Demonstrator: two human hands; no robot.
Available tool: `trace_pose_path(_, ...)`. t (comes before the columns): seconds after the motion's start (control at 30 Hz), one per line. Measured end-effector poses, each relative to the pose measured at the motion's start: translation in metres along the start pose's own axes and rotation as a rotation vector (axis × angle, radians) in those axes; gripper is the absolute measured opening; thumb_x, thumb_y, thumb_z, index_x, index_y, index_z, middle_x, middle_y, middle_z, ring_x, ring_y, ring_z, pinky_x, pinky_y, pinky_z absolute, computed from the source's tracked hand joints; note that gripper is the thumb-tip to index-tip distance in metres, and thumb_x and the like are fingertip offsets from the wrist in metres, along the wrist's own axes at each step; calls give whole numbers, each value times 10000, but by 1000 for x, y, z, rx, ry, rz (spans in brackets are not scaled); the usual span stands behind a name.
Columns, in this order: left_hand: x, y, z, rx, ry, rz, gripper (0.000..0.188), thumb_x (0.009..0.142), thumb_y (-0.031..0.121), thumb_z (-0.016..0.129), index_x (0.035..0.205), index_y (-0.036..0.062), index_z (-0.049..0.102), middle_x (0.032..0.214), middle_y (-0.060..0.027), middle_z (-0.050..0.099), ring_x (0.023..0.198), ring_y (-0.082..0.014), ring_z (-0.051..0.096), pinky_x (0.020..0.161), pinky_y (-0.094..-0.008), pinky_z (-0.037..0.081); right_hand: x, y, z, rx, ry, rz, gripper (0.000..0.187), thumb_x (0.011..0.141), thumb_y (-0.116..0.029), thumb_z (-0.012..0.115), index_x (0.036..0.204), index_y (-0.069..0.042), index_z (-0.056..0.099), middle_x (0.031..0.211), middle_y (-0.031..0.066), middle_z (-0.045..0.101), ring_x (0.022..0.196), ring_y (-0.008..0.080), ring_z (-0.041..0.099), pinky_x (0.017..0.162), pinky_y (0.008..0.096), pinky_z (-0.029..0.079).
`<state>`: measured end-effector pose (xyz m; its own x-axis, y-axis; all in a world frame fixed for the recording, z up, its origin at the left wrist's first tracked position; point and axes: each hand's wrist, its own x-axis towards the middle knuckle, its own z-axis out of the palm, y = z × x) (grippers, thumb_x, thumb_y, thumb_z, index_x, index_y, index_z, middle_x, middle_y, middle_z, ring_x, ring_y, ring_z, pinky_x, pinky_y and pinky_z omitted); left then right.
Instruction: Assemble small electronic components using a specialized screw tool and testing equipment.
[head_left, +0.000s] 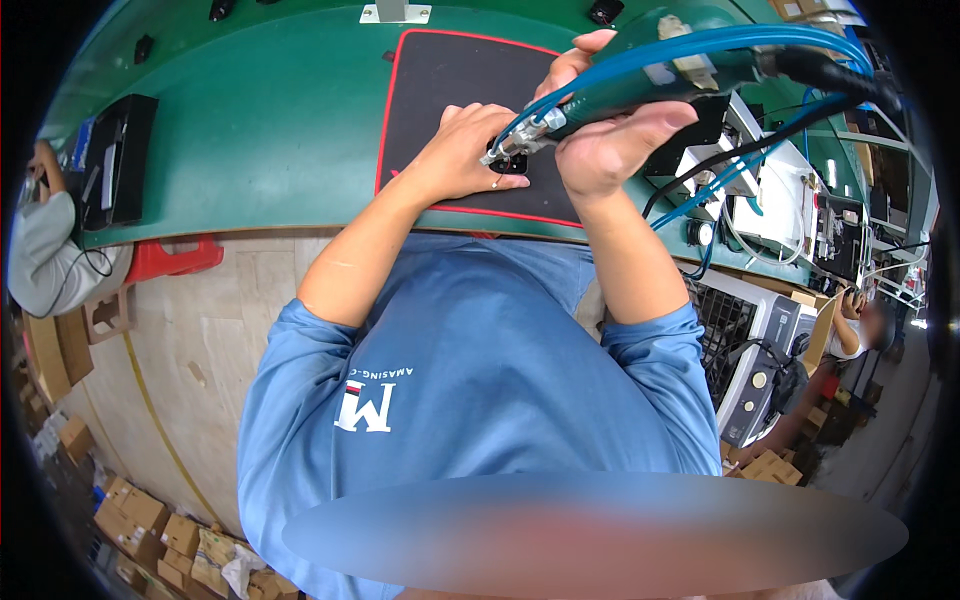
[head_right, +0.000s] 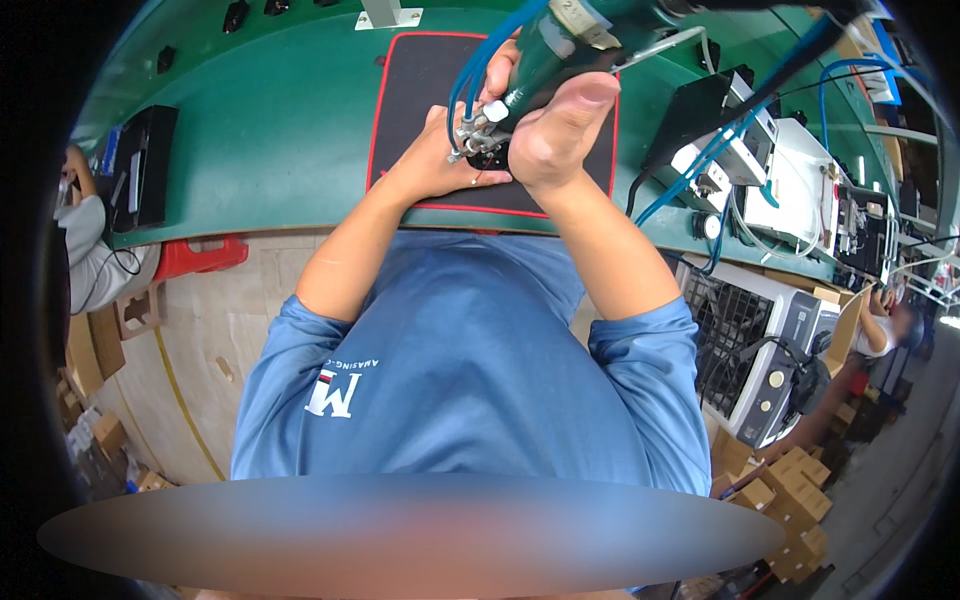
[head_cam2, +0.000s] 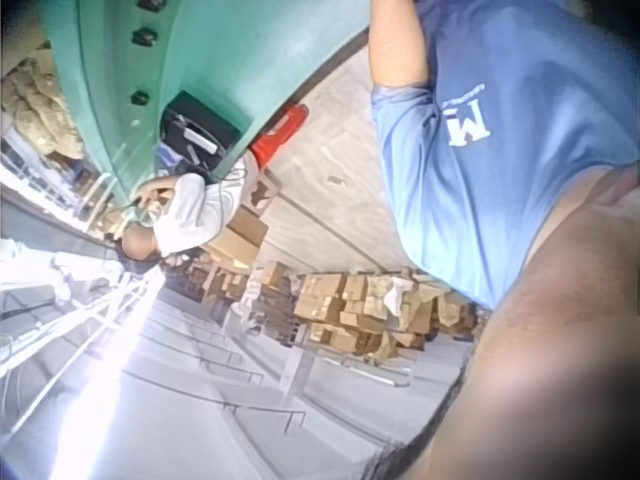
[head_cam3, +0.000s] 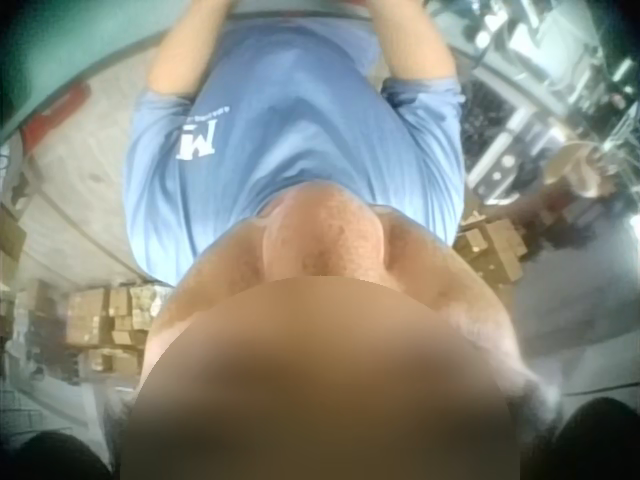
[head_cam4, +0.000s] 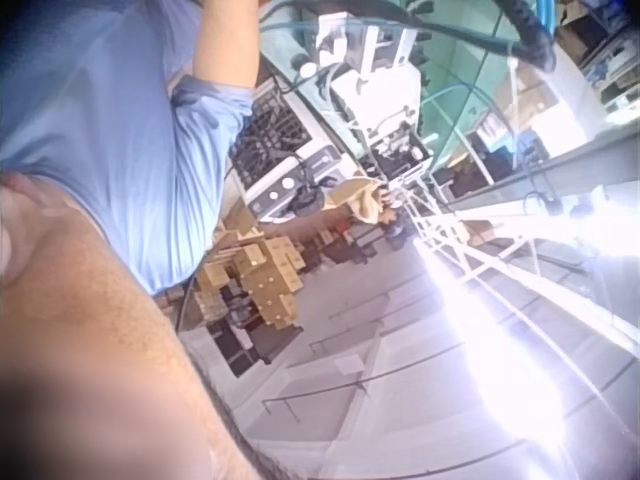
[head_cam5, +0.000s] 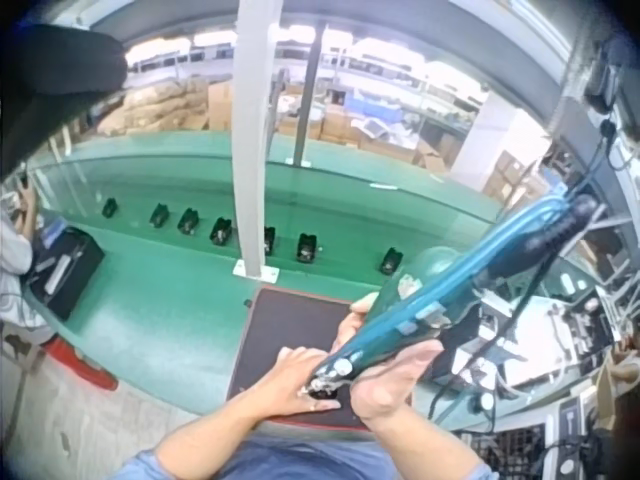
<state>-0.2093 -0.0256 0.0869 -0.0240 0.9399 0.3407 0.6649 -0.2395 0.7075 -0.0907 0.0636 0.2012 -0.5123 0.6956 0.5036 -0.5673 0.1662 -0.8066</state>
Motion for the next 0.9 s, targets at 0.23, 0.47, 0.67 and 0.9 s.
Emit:
trace_pose_path(0.23,-3,9,-10,30,12,-70,821,749,317,830,1449,93,461,1330,-127,538,1203,-322,520,1043,-425,330,48,-75,27,-36,222,-157,1035,876,-879,265,1241,54,522,765,87,612,656,166,590,594,288,498)
trace_pose_path(0.47,91,11,-31,243,37,18,872,765,241,786,1537,157,390,1388,-104,540,1281,-310,467,1085,-484,300,24,-118,-41,-402,245,-95,1017,882,-871,312,1235,54,545,715,79,568,595,153,537,545,275,460)
trace_pose_path(0.67,226,-78,-17,637,-39,-145,805,773,192,735,1508,136,410,1414,-105,507,1306,-315,465,1046,-503,346,-14,-96,-67,-355,223,-43,931,916,-790,414,1248,71,538,765,71,589,622,125,548,571,250,444)
trace_pose_path(0.9,265,-82,0,703,-154,11,1020,700,285,888,1543,132,335,1522,-96,437,1435,-309,378,1115,-562,305,-31,-97,-82,-389,267,-30,964,920,-799,388,1228,105,522,751,77,575,663,130,544,549,240,417)
